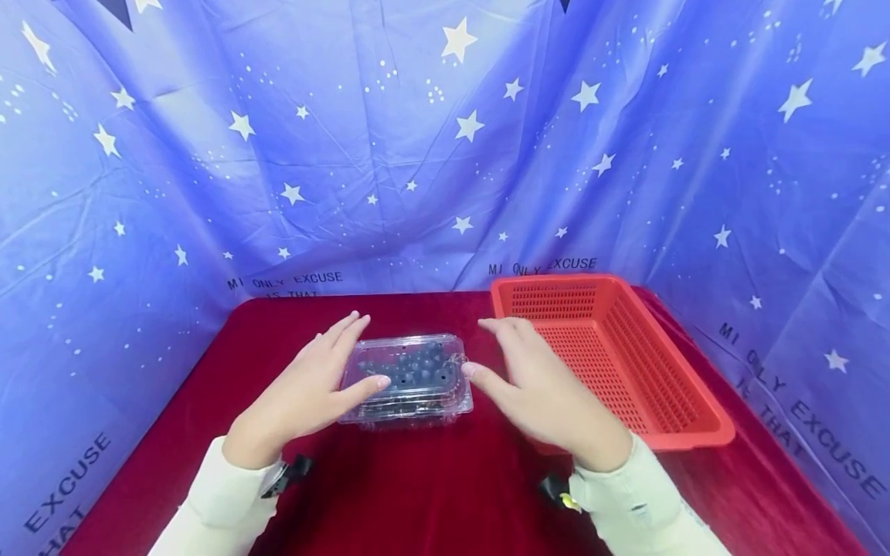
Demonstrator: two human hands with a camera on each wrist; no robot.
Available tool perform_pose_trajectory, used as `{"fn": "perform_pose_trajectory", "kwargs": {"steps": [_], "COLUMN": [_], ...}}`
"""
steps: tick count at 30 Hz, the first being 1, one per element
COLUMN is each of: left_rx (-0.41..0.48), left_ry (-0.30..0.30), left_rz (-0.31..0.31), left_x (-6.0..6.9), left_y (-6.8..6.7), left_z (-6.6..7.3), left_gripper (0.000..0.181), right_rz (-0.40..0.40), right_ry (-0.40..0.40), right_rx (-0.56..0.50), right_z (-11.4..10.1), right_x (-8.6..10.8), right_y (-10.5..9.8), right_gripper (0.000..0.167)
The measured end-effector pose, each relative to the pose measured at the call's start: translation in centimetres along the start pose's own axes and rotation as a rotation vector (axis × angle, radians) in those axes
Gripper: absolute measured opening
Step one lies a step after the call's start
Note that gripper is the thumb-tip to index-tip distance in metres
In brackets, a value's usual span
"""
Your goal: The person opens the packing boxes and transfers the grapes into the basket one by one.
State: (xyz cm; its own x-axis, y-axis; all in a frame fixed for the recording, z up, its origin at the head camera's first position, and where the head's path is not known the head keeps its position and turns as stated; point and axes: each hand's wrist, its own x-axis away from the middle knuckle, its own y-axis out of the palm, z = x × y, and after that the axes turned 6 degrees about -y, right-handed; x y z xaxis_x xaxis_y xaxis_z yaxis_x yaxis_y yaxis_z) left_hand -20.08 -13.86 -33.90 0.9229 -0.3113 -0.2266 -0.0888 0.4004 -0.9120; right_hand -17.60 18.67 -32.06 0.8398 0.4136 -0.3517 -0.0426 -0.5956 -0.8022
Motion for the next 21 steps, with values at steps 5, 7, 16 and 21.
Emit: {"fn": "perform_pose_trajectory", "kwargs": {"steps": [5, 7, 16, 21], "left_rx": [-0.003, -0.013, -0.097, -0.122], "left_ry": [0.065, 0.090, 0.206, 0.264], "left_rz": [0.016, 0.025, 0.066, 0.092], "left_x": [-0.4, -0.7, -1.9, -2.4], "left_y": [1.1, 1.5, 3.2, 4.4], "left_z": [1.1, 1.4, 2.7, 3.0], "left_gripper": [0.088, 0.082, 0.067, 0.068], "right_rz": [0.072, 0.095, 0.148, 0.079], "right_ry": [-0.027, -0.024, -0.008, 0.076], "right_rx": [-0.060, -0.097, -0.272, -0.424], "right_z": [-0.6, -0.6, -0.1, 0.0], "right_x": [0.5, 0.7, 1.6, 1.7], "right_y": [2.4, 3.4, 7.2, 8.8], "right_gripper": [0.052, 0.046, 0.032, 0.023]}}
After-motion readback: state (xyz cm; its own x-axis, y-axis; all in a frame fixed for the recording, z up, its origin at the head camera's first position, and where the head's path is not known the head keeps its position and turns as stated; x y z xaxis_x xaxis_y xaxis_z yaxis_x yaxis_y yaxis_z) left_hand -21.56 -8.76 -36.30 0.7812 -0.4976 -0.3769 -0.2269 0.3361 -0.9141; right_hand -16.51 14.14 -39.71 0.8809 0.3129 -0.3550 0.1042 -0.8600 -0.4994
